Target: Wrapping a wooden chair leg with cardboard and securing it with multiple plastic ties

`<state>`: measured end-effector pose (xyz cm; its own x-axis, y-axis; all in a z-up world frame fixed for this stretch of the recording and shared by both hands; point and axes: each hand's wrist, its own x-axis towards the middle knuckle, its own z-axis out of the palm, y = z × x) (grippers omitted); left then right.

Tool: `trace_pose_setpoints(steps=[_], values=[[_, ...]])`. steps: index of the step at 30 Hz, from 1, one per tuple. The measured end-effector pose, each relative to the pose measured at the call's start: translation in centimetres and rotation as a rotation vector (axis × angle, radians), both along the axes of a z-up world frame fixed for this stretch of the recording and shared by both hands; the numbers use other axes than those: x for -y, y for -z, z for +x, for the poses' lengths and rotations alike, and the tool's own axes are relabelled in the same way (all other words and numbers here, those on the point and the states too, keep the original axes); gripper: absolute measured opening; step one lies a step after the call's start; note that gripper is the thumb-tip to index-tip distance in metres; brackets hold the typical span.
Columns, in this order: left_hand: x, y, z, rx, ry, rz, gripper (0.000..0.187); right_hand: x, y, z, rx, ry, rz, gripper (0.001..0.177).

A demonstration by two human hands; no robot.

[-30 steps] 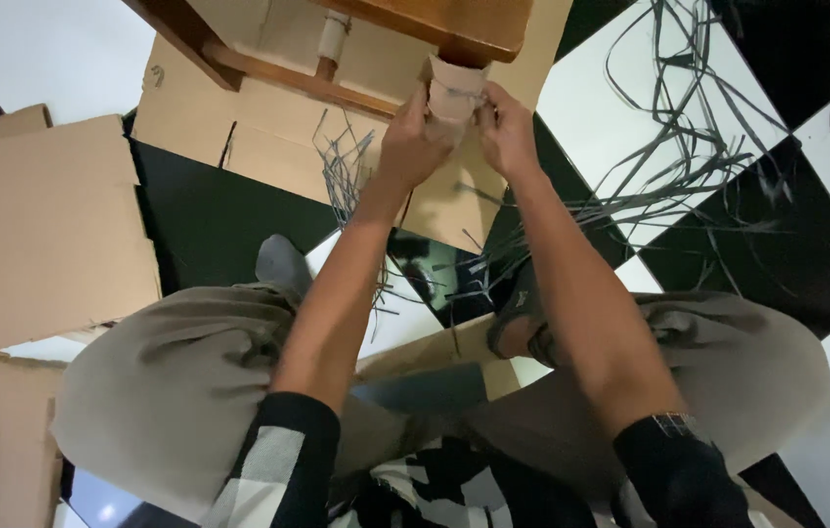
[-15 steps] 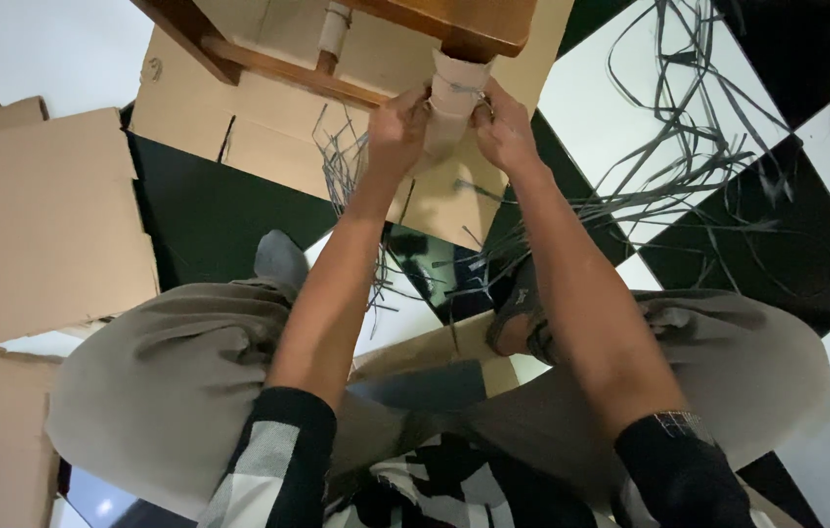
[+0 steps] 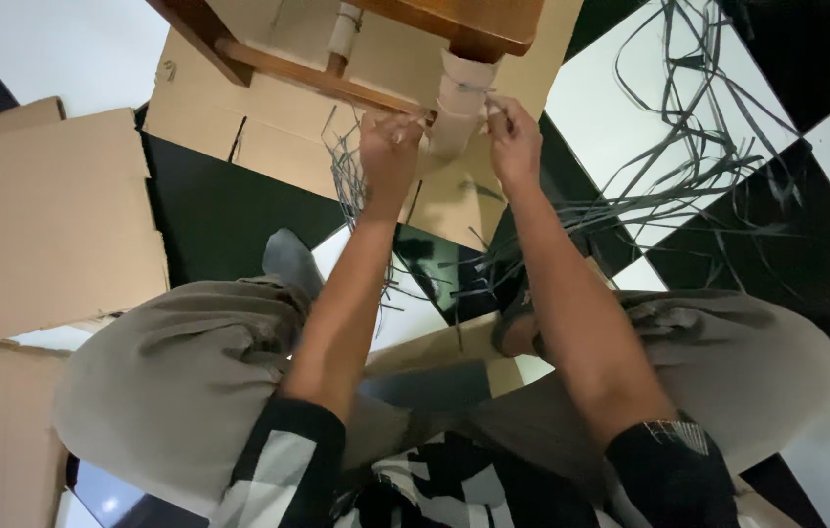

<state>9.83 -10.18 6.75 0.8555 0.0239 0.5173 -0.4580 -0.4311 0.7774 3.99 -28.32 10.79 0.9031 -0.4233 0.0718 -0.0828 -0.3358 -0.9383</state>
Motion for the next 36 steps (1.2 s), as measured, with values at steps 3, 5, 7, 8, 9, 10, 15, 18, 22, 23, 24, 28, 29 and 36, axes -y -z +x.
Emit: trace_pose_setpoints(steps=[3,5,7,8,9,10,15,18,22,23,24,28,29,36], values=[[0.1,-1.4,-1.3,-0.188,-0.036,-0.061,0.012,-0.5,0.0,-0.9,-0.037,0.084,0.081,0.028],[0.4,-1.1,-1.6,-0.405,-0.089,-0.205,0.025,-0.3,1.8,-0.9,-0.06,0.173,0.064,0.021],[0.4,-2.9,-2.2,-0.409,-0.072,-0.128,0.028,-0.4,2.3,-1.2,-0.042,0.195,0.065,0.022],[0.5,-3.8,-2.6,-0.415,-0.054,-0.052,0.033,-0.5,2.6,-1.4,-0.026,0.217,0.065,0.022],[0.5,-2.7,-2.9,-0.414,-0.054,-0.052,0.033,-0.7,2.7,-1.6,-0.025,0.217,0.065,0.022],[0.6,-1.7,-3.1,-0.477,-0.04,-0.13,0.021,-0.9,2.9,-1.8,-0.022,0.234,0.058,0.021],[0.9,-0.4,-3.2,-0.554,-0.016,-0.242,0.013,-1.0,2.5,-2.7,-0.028,0.229,0.113,0.013],[1.3,-1.6,-2.9,-0.283,-0.018,-0.23,0.004,-0.7,1.8,-2.1,-0.009,0.247,0.092,0.016],[1.4,-4.4,-2.4,-0.375,0.079,-0.52,0.007,-1.2,-1.7,-0.9,-0.002,0.278,0.273,0.007],[1.5,-5.0,-2.4,-0.402,0.092,-0.568,0.007,-1.4,-2.5,-0.7,0.012,0.269,0.278,0.008],[1.6,-5.0,-2.5,-0.399,0.093,-0.568,0.007,-1.5,-2.9,-0.7,0.015,0.268,0.277,0.008],[1.3,-5.7,-3.4,-0.382,0.106,-0.575,0.006,-1.8,-2.6,-1.5,0.018,0.294,0.307,0.004],[1.0,-6.0,-3.8,-0.37,0.121,-0.56,0.004,-1.8,-2.1,-2.0,0.047,0.289,0.301,0.004],[2.8,-3.3,-4.9,-0.55,0.132,-0.679,0.014,-3.4,-1.3,-2.9,0.148,0.329,0.314,0.007]])
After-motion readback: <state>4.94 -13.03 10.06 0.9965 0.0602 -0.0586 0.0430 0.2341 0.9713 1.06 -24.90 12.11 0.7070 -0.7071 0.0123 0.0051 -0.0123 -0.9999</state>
